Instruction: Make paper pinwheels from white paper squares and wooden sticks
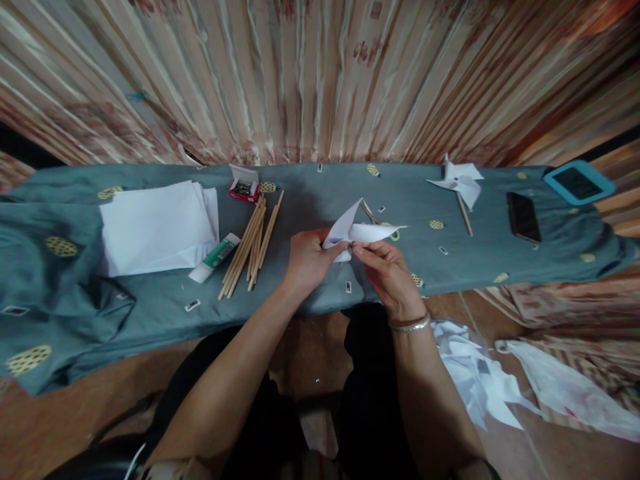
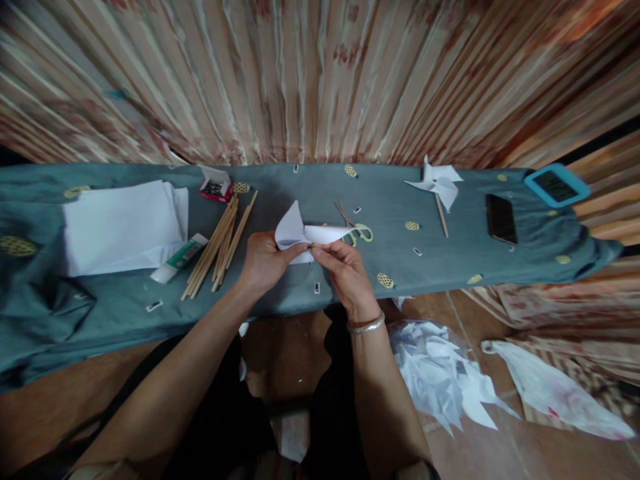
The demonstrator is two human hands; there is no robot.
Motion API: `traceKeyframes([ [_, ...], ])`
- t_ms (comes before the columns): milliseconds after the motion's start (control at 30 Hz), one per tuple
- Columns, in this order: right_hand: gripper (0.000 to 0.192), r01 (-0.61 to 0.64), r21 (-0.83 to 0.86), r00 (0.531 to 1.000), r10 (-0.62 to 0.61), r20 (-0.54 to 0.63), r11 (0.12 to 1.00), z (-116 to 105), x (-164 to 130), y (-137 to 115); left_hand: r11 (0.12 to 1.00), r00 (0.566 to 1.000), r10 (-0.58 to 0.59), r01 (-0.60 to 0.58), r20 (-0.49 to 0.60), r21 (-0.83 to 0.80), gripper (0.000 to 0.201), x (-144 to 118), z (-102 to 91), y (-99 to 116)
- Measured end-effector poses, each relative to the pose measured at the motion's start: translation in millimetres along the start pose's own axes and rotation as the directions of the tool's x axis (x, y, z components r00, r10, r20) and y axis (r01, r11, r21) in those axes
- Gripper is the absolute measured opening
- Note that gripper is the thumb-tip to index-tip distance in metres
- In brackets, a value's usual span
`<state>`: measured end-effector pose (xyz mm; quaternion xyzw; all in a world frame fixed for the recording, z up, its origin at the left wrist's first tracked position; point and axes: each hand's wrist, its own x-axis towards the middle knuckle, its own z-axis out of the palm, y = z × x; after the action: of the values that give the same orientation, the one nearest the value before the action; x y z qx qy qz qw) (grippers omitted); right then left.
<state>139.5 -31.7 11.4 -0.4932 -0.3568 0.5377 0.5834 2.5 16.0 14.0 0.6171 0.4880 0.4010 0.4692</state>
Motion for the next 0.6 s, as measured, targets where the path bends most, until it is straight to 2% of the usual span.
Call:
traceKeyframes([
  [600,0.02,0.027,-0.024,0.999,-0.028,-0.04,0.999,6.4,0.2,6.2,1.0,1.0,0.03,-0.03,-0.006,-0.006,0.01,-0.2,0.2,-4.1],
])
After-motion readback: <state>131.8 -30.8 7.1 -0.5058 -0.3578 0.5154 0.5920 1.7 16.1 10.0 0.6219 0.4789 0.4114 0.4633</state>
